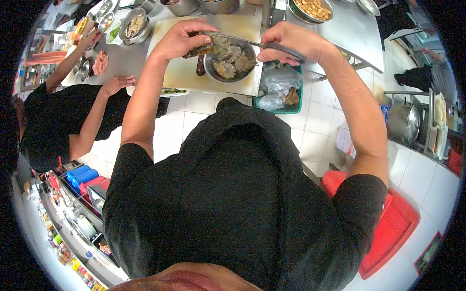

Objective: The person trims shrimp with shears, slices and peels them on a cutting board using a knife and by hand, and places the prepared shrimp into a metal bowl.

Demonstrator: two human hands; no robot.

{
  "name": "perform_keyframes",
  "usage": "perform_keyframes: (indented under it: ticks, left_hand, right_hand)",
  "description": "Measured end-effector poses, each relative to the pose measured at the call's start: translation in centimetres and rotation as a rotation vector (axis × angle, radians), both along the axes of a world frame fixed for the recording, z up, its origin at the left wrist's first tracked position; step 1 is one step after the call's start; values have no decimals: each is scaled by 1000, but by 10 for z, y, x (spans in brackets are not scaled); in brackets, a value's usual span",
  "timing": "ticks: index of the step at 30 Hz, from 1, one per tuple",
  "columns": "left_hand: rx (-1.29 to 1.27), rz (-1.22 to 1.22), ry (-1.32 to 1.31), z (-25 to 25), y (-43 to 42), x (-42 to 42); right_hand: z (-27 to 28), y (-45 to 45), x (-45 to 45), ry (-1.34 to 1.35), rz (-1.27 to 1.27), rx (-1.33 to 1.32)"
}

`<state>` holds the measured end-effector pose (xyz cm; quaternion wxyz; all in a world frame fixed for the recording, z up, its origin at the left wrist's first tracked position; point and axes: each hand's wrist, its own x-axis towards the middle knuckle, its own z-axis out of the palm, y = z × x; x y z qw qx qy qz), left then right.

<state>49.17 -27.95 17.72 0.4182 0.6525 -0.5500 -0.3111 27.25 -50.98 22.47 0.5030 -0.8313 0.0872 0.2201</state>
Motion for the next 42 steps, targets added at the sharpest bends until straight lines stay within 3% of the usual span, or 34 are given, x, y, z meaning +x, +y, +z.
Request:
perform_keyframes:
  ticks: [11,13,15,24,29,36,42]
  left_hand:
    - [40,46,-5,-20,1,-5]
    - [-28,88,-119,-29,4,-1]
    - [42,107,-37,-26,8,-1]
    - [14,99,23,-66,-4,6]
    - [72,221,6,-114,-8,15]
    - [138,265,16,-122,-10,24]
    - [183,286,30,-120,-12,26]
  right_hand:
    - [3,5,6,23,57,-79]
    - [4,2,-4,57,-5,-64]
    - [-2,3,-10,135,-99,78]
    - [-20,10,-21,77,-178,103]
    - [-55,1,-53,-16,-303,311]
    - [-105,7,-92,-153,-529,641]
    - [-128,13,-111,-128,-685,688]
